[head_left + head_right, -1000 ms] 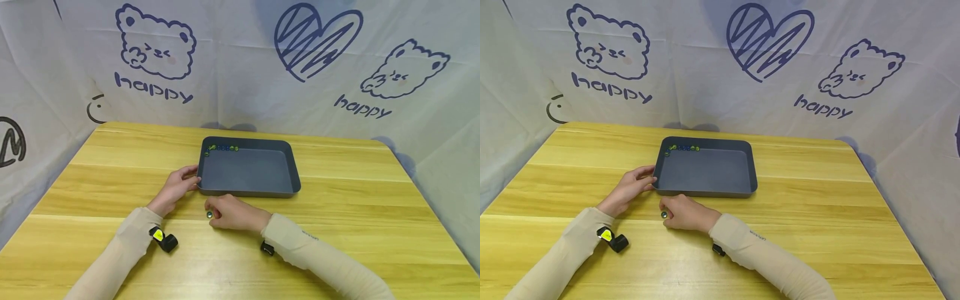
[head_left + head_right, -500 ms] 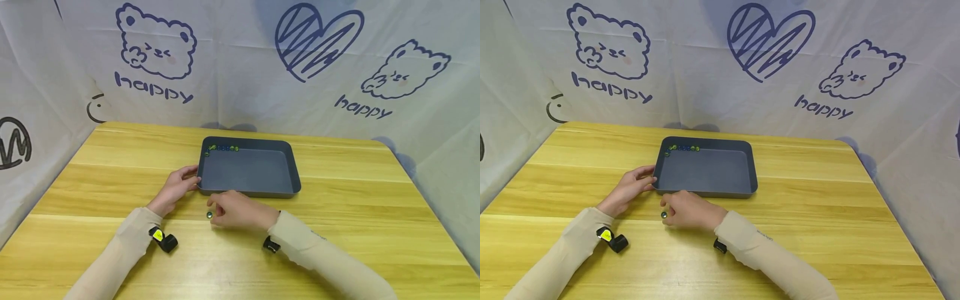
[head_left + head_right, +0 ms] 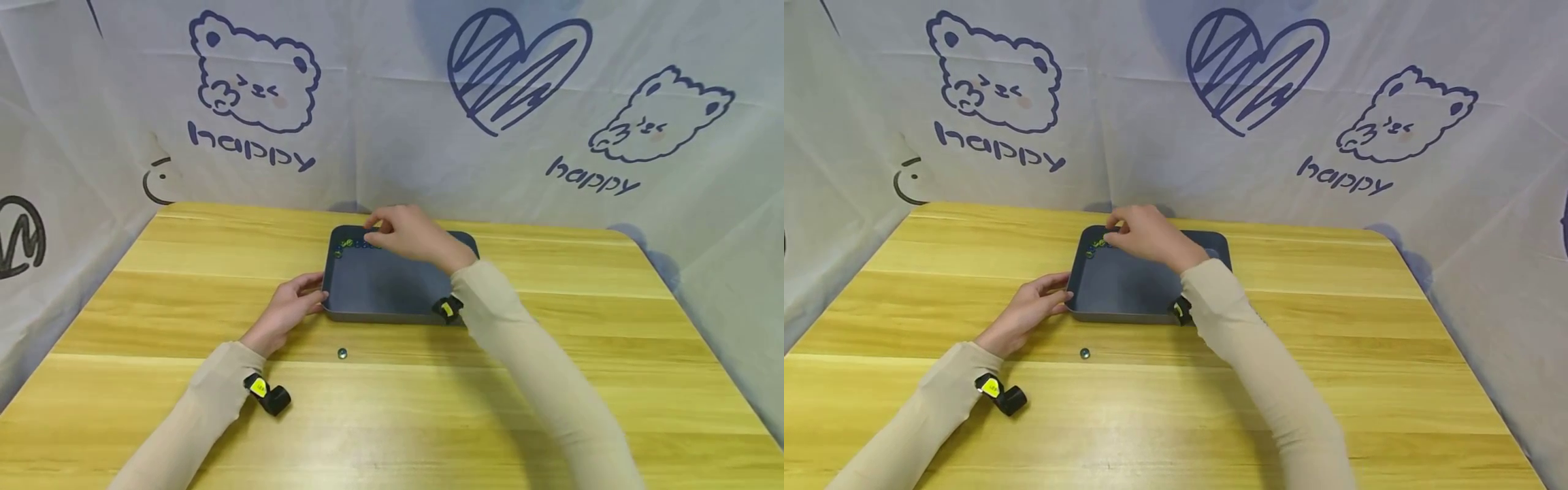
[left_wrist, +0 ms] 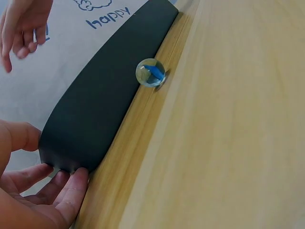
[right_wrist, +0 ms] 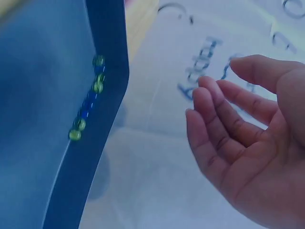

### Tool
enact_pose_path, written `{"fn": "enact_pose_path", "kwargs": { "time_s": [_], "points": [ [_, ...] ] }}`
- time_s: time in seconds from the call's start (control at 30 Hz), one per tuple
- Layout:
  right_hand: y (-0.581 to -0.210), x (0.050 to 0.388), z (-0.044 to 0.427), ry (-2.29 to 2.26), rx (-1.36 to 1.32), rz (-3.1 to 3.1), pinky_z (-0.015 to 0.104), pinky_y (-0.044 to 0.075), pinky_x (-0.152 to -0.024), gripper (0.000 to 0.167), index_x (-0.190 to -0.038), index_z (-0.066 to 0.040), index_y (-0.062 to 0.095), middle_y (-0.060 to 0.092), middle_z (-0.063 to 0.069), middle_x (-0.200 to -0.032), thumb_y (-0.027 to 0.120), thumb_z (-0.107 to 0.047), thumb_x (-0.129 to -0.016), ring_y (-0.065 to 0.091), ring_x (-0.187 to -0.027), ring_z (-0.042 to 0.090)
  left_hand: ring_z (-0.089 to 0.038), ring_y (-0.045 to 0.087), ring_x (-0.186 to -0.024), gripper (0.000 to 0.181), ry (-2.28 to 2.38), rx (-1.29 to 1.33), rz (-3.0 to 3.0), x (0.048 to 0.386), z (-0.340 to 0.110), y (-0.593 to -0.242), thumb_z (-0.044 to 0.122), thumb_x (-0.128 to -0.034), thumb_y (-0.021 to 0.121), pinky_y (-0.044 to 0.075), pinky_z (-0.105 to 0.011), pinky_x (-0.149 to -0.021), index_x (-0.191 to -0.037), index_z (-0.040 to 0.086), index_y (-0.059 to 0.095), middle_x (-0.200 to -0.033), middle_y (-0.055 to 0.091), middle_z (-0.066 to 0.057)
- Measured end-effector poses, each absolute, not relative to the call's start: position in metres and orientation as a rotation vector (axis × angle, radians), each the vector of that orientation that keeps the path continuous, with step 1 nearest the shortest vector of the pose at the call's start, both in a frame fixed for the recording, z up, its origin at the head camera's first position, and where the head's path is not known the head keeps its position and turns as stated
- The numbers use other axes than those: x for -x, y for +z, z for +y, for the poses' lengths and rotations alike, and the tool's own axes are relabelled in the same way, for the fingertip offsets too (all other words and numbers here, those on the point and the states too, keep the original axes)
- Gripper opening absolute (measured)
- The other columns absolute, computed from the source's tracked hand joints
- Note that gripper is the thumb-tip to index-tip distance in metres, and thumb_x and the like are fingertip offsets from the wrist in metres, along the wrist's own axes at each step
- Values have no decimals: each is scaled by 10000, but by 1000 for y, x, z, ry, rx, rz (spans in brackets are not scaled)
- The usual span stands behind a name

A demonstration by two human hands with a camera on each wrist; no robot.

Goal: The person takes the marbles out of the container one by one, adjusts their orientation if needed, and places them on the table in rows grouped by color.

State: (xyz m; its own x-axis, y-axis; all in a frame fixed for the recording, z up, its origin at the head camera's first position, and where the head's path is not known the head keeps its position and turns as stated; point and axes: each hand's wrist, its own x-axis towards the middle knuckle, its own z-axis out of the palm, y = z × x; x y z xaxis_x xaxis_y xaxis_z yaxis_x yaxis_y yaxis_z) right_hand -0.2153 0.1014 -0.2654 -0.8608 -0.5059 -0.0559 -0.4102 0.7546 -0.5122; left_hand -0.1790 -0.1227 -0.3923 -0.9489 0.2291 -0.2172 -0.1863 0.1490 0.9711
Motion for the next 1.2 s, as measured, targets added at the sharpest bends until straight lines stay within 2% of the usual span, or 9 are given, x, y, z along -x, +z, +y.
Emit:
{"fn": "enact_pose_path", "kwargs": {
  "time_s": [0.23, 0.5, 0.77, 0.93, 1.0, 1.13, 1.2],
  "points": [
    [-272, 248, 97, -760, 682, 2791, 338, 523, -707, 304, -1246, -69, 636, 682, 67, -969, 544, -223, -1001, 637, -830, 209, -341, 476, -1233, 512, 1874, -52, 2124, 181, -122, -393, 56, -990, 485, 481, -354, -980, -1465, -54, 330, -1433, 399, -249],
    [-301, 275, 95, -887, 603, 2692, 331, 544, -739, 317, -1264, 0, 614, 682, 170, -1010, 532, -160, -1003, 649, -902, 319, -344, 470, -1245, 510, 1873, -84, 2114, 187, -116, -394, 54, -985, 486, 475, -372, -988, -1458, -64, 335, -1434, 404, -252],
    [-338, 294, 75, -960, 501, 2668, 291, 548, -761, 272, -1210, -37, 659, 695, 120, -992, 553, -164, -993, 661, -880, 239, -348, 471, -1245, 512, 1859, -106, 2113, 186, -118, -394, 59, -988, 487, 478, -368, -985, -1458, -68, 330, -1439, 397, -254],
    [-359, 309, 66, -911, 515, 2670, 257, 546, -715, 212, -1116, -43, 701, 701, 72, -939, 588, -109, -950, 653, -792, 168, -354, 470, -1243, 516, 1867, -125, 2108, 184, -120, -394, 68, -990, 492, 473, -371, -991, -1458, -72, 326, -1444, 386, -262],
    [-362, 311, 60, -800, 566, 2715, 257, 538, -749, 222, -1115, -55, 710, 701, 58, -996, 593, -93, -931, 644, -845, 159, -349, 471, -1239, 519, 1868, -115, 2109, 183, -122, -394, 69, -987, 496, 475, -364, -988, -1458, -70, 328, -1446, 385, -259],
    [-357, 307, 47, -548, 632, 2788, 305, 494, -918, 264, -1188, -82, 694, 662, 49, -1183, 591, -117, -947, 594, -1059, 190, -341, 479, -1225, 519, 1873, -87, 2115, 180, -125, -396, 65, -980, 499, 478, -358, -984, -1456, -64, 336, -1443, 389, -252],
    [-355, 305, 43, -487, 634, 2810, 324, 481, -947, 258, -1189, -98, 697, 654, 44, -1201, 596, -134, -954, 580, -1093, 195, -344, 484, -1221, 519, 1884, -91, 2113, 179, -125, -397, 64, -978, 502, 475, -361, -987, -1454, -64, 340, -1440, 392, -255]
  ]
}}
